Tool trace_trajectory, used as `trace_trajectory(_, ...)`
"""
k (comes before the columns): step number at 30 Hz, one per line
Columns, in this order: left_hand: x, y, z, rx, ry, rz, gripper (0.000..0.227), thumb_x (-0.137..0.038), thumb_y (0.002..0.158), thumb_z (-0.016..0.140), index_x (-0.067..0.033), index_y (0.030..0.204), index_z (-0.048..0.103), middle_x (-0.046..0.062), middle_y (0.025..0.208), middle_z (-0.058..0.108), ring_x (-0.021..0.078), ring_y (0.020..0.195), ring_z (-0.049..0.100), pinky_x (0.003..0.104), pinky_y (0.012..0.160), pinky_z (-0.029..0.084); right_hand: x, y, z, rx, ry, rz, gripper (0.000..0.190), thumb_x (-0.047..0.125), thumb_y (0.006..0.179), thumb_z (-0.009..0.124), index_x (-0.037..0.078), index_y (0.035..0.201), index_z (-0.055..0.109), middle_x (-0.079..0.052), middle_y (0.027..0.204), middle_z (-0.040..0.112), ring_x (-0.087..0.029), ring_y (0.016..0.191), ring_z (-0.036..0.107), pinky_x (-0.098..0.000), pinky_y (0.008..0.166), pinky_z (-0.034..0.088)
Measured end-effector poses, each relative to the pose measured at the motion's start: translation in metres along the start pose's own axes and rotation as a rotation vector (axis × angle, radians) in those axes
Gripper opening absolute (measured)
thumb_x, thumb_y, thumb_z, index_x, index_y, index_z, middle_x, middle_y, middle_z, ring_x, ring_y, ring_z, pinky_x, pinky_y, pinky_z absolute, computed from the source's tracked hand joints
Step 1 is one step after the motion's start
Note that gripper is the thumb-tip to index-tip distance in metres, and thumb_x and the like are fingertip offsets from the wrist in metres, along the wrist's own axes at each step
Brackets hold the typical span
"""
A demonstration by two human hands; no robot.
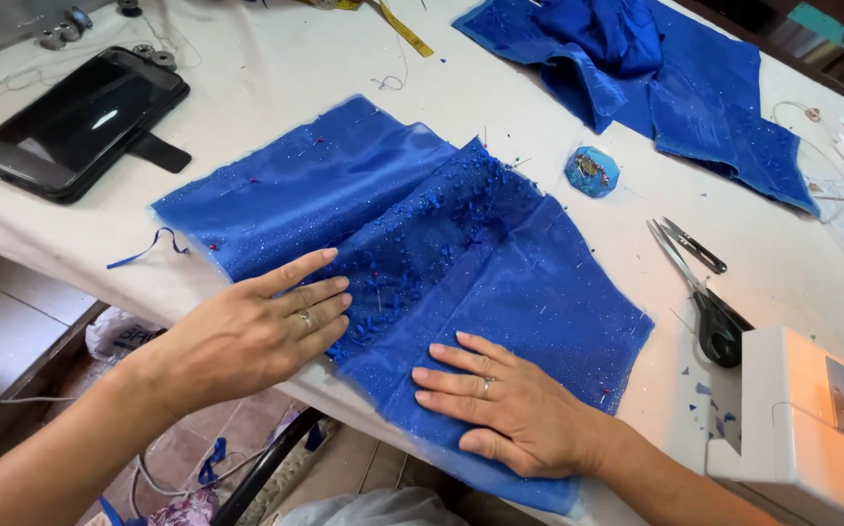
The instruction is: The person aligns two pieces of blue fabric on a white table and secures them with straight pins. They smooth the fabric with their hands and repeatedly insert pins along the edges to hold the layers together.
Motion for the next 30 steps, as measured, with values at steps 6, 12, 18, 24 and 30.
trace_trajectory(6,0.026,0.016,-0.002,-0.002,0.092,0.03,0.046,-0.009,0.081,0.067,-0.0037,0.127,0.063,0.017,0.133,0.064,0.0313,0.125,0.06,0.053,0.122,0.026,-0.008,-0.008,0.0,-0.003,-0.074,0.026,0.055,0.042,0.107,0.029,0.01,0.151,0.04,-0.008,0.159,0.04,-0.033,0.151,0.029,-0.055,0.122,0.016)
trace_trajectory(12,0.096,0.02,0.009,-0.053,0.221,0.057,0.035,-0.01,0.091,0.058,-0.0102,0.125,0.068,0.012,0.132,0.067,0.0274,0.126,0.062,0.051,0.124,0.029,-0.033,0.036,-0.001,-0.068,-0.135,0.095,0.06,0.047,0.106,0.026,0.01,0.151,0.039,-0.009,0.161,0.035,-0.032,0.152,0.025,-0.0526,0.124,0.013)
trace_trajectory(18,0.096,-0.002,0.051,0.09,0.179,0.057,0.036,-0.013,0.093,0.054,-0.0089,0.126,0.065,0.014,0.136,0.063,0.0289,0.128,0.058,0.052,0.123,0.026,-0.016,0.035,-0.007,-0.016,-0.054,0.076,0.062,0.05,0.105,0.024,0.012,0.151,0.041,-0.009,0.16,0.037,-0.033,0.151,0.023,-0.0559,0.122,0.008)
trace_trajectory(24,0.075,0.021,0.045,0.524,0.28,-0.367,0.033,-0.024,0.088,0.054,-0.0152,0.115,0.071,0.009,0.137,0.062,0.0269,0.137,0.051,0.054,0.121,0.025,-0.02,0.026,-0.004,0.021,-0.015,0.064,0.06,0.049,0.106,0.024,0.013,0.151,0.042,-0.009,0.16,0.037,-0.033,0.151,0.023,-0.056,0.12,0.007)
trace_trajectory(30,0.024,0.088,0.047,0.093,-0.774,-0.484,0.045,-0.018,0.101,0.037,0.0013,0.139,0.05,0.026,0.15,0.044,0.0355,0.14,0.041,0.043,0.115,0.031,-0.024,0.022,-0.002,-0.001,-0.034,0.043,0.058,0.047,0.106,0.028,0.013,0.15,0.042,-0.01,0.159,0.038,-0.034,0.151,0.023,-0.056,0.121,0.007)
Point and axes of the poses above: each hand's wrist, its own y-axis towards the middle knuckle, its own z-axis out of the palm, x = y × z, the point moved 4 cm from there along y, towards the middle knuckle
